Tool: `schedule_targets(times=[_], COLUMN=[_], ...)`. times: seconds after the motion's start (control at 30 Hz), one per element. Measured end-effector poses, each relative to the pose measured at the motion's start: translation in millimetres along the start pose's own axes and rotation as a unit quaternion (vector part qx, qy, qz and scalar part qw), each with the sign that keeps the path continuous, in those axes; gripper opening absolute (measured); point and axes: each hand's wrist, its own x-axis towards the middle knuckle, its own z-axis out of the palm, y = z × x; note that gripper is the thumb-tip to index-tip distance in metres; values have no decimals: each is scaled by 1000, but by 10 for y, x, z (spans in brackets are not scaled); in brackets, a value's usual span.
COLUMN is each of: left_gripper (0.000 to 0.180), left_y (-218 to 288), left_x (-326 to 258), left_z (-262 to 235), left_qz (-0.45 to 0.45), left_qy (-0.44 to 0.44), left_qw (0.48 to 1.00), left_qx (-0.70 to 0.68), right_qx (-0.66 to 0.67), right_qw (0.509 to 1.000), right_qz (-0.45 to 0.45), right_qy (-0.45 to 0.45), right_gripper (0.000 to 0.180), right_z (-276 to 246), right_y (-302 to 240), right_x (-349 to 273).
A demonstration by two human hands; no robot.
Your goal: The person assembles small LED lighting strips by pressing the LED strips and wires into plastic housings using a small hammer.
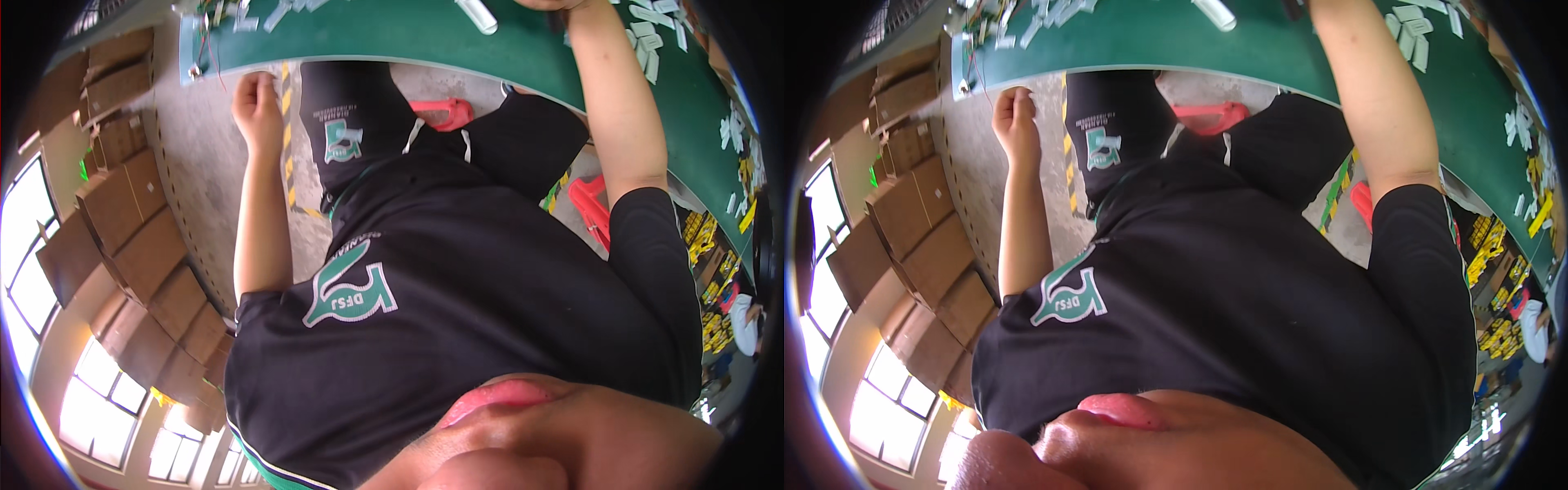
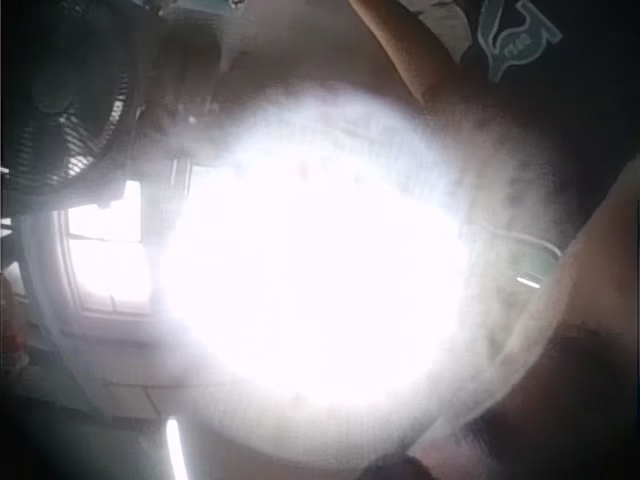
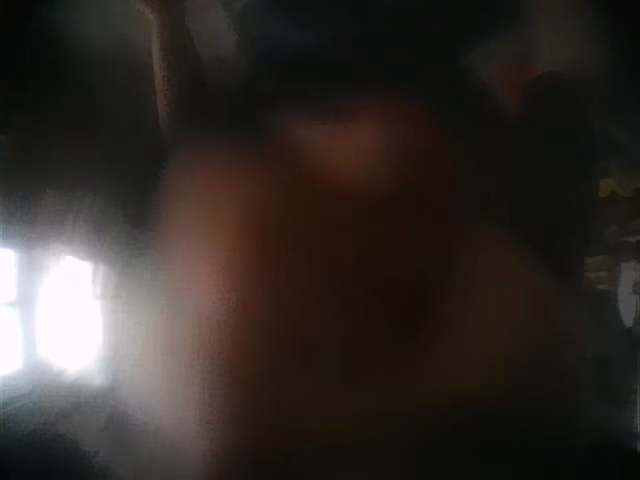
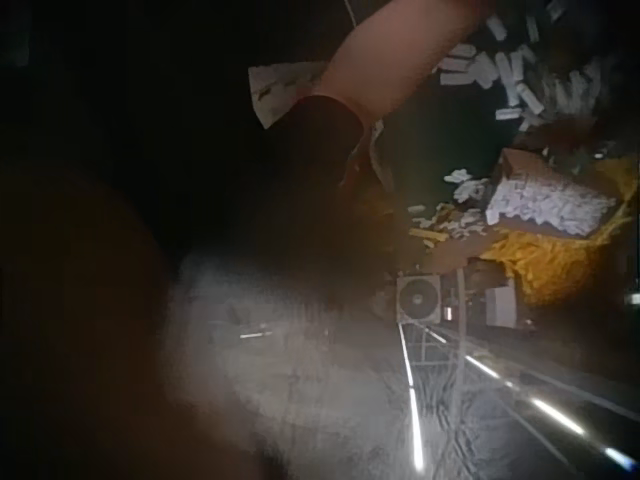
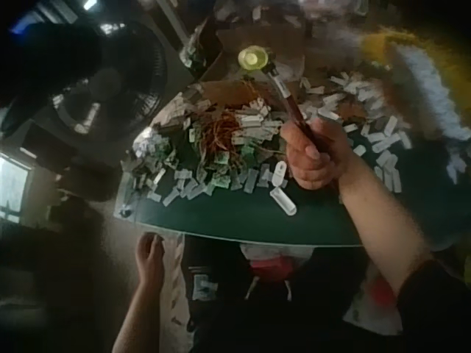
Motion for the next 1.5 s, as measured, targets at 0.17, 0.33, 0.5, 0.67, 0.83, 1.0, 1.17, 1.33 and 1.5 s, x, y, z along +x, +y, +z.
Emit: schedule_targets(times=[0.17,0.33,0.5,0.67,0.83,1.0,1.17,1.33,1.5], left_gripper=[25,33,29,23,22,30,23,16,21], left_y=[-107,-62,182,987,1218,1245,1375,1428,1573], left_x=[-628,-1095,-881,-529,-66,167,226,651,964], left_z=[33,330,400,815,1395,1638,1687,1789,2001], left_qz=[94,162,65,150,323,394,348,475,529], left_qy=[-133,-260,-288,-216,-181,-168,-219,-82,-85], left_qw=[944,869,889,949,891,844,851,836,749], left_qx=[287,389,351,175,262,322,326,263,390], right_qx=[34,17,-34,-37,-17,-13,-44,-79,-64], right_qw=[999,999,999,998,996,996,993,984,965], right_qz=[26,26,13,-21,-53,-55,-63,-101,-129], right_qy=[12,21,41,55,64,68,93,121,220], right_gripper=[45,45,44,44,44,42,42,41,38], right_z=[-47,-79,-127,-138,-198,-182,-128,-148,-106], right_y=[34,28,24,-9,-32,-30,-54,-115,-182], right_x=[-20,-6,-32,-63,-54,9,-35,-72,-129])
